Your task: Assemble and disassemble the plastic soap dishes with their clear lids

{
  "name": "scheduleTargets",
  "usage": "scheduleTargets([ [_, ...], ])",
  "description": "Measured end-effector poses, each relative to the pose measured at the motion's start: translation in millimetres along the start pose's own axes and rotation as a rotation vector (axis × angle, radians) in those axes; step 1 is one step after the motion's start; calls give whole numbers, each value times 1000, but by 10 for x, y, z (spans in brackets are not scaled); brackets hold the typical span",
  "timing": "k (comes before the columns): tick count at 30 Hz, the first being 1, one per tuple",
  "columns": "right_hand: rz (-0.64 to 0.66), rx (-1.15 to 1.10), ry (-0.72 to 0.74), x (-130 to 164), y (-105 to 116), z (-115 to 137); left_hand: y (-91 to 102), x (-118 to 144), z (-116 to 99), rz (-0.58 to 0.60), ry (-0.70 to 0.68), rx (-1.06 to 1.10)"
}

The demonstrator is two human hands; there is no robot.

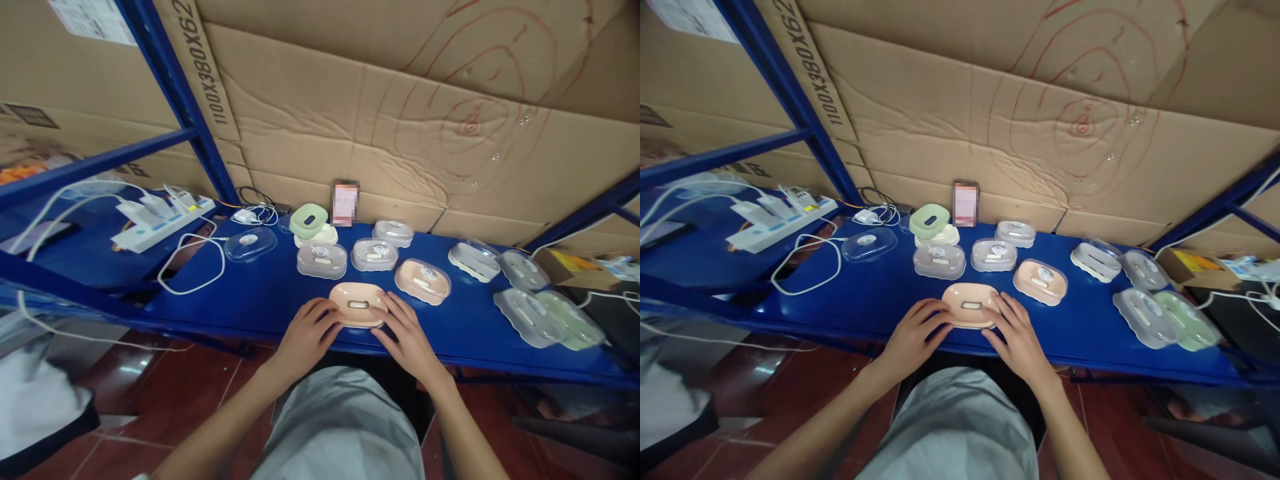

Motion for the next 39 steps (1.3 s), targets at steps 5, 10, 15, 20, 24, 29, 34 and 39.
scheduleTargets([
  [5,-20,-8,-24,-16,-41,-104,47,30,130,21,1,-34],
  [10,-27,39,-7,7,-100,-78,663,-1,940,-146,221,-361],
  [15,-11,48,-4,24,-132,-54,1045,-1,1753,-62,489,-645],
  [20,-10,57,-5,37,-136,-56,1057,-44,1943,-6,592,-647],
  [24,3,60,-12,57,-155,-72,1039,-75,1869,-31,565,-603],
  [29,-2,35,-15,66,-144,-65,985,8,1565,-122,510,-510],
  [34,4,-15,-78,74,-145,-78,793,51,722,-302,220,-153],
  [39,-91,-17,-93,103,-80,-98,140,-175,115,64,-99,177],
])
Point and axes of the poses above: each hand's wrist, its own x-axis away from the middle knuckle, its own y-axis out of the back of the hand, z = x × y, the point moved 8 cm from there along -x, towards the middle knuckle, and after that the axes turned 2 degrees about -y, right-handed, at the moved point
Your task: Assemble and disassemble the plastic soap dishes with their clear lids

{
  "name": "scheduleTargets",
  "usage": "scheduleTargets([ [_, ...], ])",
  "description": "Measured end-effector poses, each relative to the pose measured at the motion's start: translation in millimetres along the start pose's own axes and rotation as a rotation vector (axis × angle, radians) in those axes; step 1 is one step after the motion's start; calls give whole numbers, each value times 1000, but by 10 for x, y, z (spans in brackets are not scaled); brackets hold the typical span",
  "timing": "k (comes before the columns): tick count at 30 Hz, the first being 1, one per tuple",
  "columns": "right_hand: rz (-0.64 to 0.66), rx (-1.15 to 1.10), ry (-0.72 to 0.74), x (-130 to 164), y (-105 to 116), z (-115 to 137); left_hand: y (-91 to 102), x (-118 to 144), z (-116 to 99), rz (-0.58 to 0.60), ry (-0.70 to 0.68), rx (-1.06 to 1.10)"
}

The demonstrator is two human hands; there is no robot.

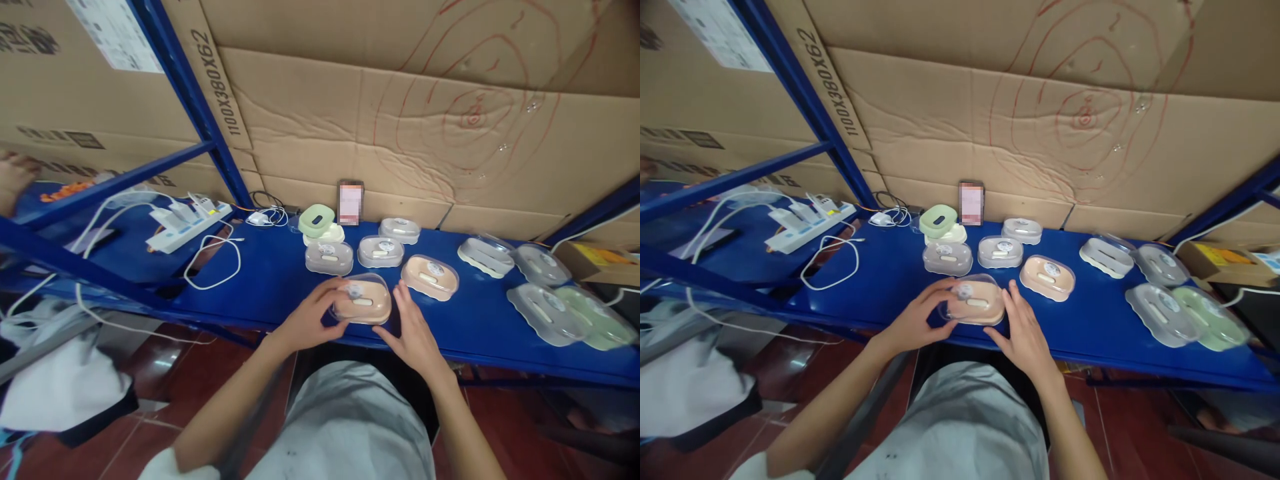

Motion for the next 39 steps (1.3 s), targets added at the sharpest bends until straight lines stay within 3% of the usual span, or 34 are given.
scheduleTargets([
  [2,16,9,20,-7,-3,12,-182,-97,38,95,-7,59],
  [5,59,15,42,-29,-17,37,-285,-162,143,126,7,69],
  [9,25,22,80,-39,17,75,-271,-97,140,100,-41,15],
  [15,-22,40,123,-10,34,104,-337,24,143,170,-11,-25],
  [25,-127,49,166,47,55,136,-353,27,106,144,-60,-88],
  [31,-178,74,179,107,75,156,-370,15,41,191,-83,-112],
  [35,-161,86,170,100,81,160,-359,1,4,202,-137,-127],
  [39,-40,54,133,32,51,138,-363,-3,8,209,-161,-109],
])
Point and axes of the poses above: each hand's wrist, its own x-axis away from the middle knuckle, its own y-axis out of the back of the hand, z = x × y, the point moved 8 cm from there along -x, towards the middle knuckle, and after that the axes turned 2 degrees about -y, right-handed, at the moved point
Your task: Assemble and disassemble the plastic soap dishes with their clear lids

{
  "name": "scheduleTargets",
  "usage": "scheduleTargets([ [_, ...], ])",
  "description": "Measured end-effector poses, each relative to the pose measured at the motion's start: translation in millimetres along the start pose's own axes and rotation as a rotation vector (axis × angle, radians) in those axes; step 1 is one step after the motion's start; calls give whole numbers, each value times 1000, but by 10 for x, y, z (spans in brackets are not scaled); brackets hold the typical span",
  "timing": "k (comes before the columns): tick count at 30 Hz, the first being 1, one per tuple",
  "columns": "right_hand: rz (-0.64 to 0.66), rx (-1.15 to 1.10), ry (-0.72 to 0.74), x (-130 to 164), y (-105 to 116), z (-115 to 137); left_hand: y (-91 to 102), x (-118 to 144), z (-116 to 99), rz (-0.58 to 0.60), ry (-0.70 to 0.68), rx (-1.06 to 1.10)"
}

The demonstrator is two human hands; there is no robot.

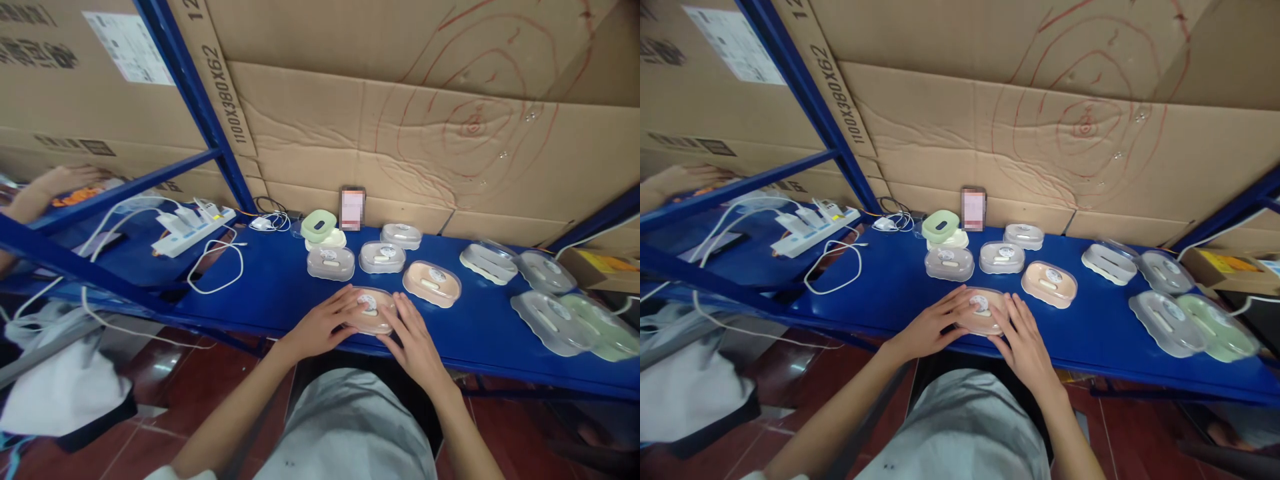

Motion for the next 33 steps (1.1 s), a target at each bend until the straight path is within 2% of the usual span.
scheduleTargets([
  [3,49,-56,16,-12,-15,15,-6,2,-3,-8,-14,1],
  [9,11,-55,12,44,-4,26,-22,-25,-42,5,-42,-20],
  [16,26,-132,-38,-46,31,-106,-25,-136,26,6,3,15],
  [23,38,-97,7,5,39,-94,-59,-102,-18,-25,-45,-22],
  [33,-45,-22,27,99,33,-58,-105,-110,-73,12,-34,-56],
])
Point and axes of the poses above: each hand's wrist, its own x-axis away from the middle knuckle, its own y-axis out of the back of the hand, z = x × y, the point moved 8 cm from there along -x, towards the middle knuckle, and after that the axes turned 2 degrees about -y, right-handed, at the moved point
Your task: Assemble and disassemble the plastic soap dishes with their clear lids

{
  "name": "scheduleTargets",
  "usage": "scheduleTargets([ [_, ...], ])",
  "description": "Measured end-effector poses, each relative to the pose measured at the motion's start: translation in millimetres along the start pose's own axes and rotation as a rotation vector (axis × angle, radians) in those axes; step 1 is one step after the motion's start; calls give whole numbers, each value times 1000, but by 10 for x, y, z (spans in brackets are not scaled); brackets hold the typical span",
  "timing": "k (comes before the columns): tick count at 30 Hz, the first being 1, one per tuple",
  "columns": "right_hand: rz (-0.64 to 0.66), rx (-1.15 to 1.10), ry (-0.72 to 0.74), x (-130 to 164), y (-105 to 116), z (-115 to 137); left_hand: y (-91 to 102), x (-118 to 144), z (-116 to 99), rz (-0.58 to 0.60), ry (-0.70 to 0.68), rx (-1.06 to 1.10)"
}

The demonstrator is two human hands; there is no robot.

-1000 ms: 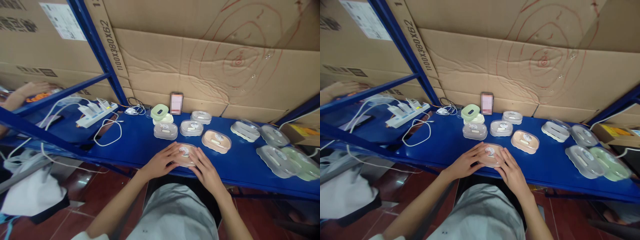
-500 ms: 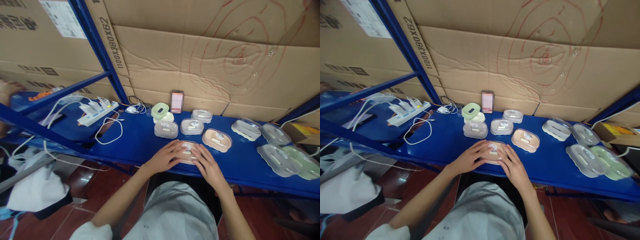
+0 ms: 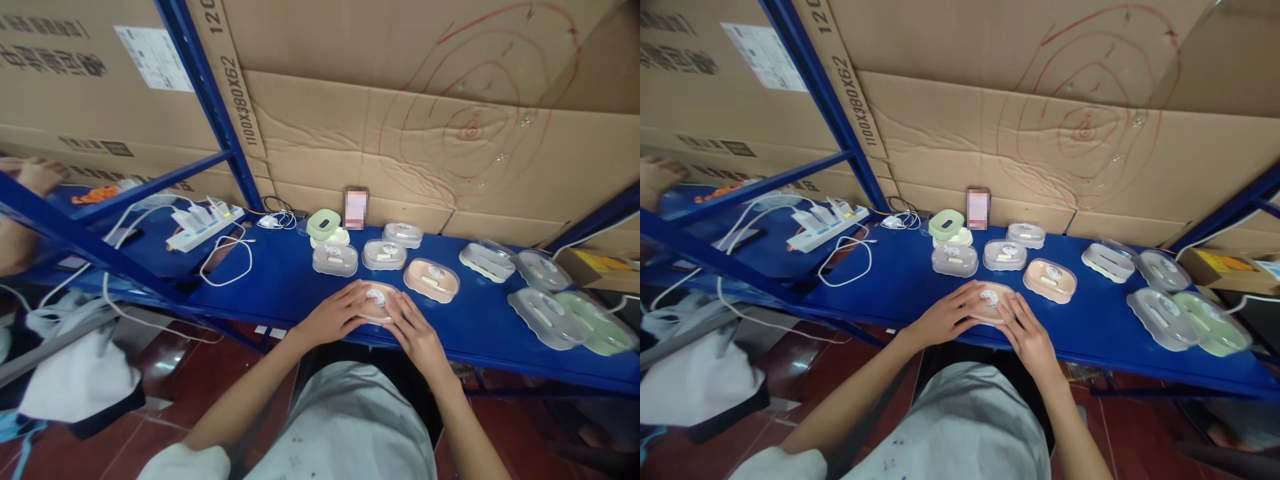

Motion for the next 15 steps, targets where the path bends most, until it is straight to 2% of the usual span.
scheduleTargets([
  [7,-5,-100,-49,-29,9,-80,17,-44,19,-33,-25,25],
  [15,-5,-118,-127,-8,39,-164,-82,-108,73,28,18,-34],
])
Point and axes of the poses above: each hand's wrist, its own x-axis away from the middle knuckle, its own y-axis out of the back of the hand, z = x × y, the point moved 8 cm from there along -x, towards the middle knuckle, and after that the axes turned 2 degrees about -y, right-handed, at the moved point
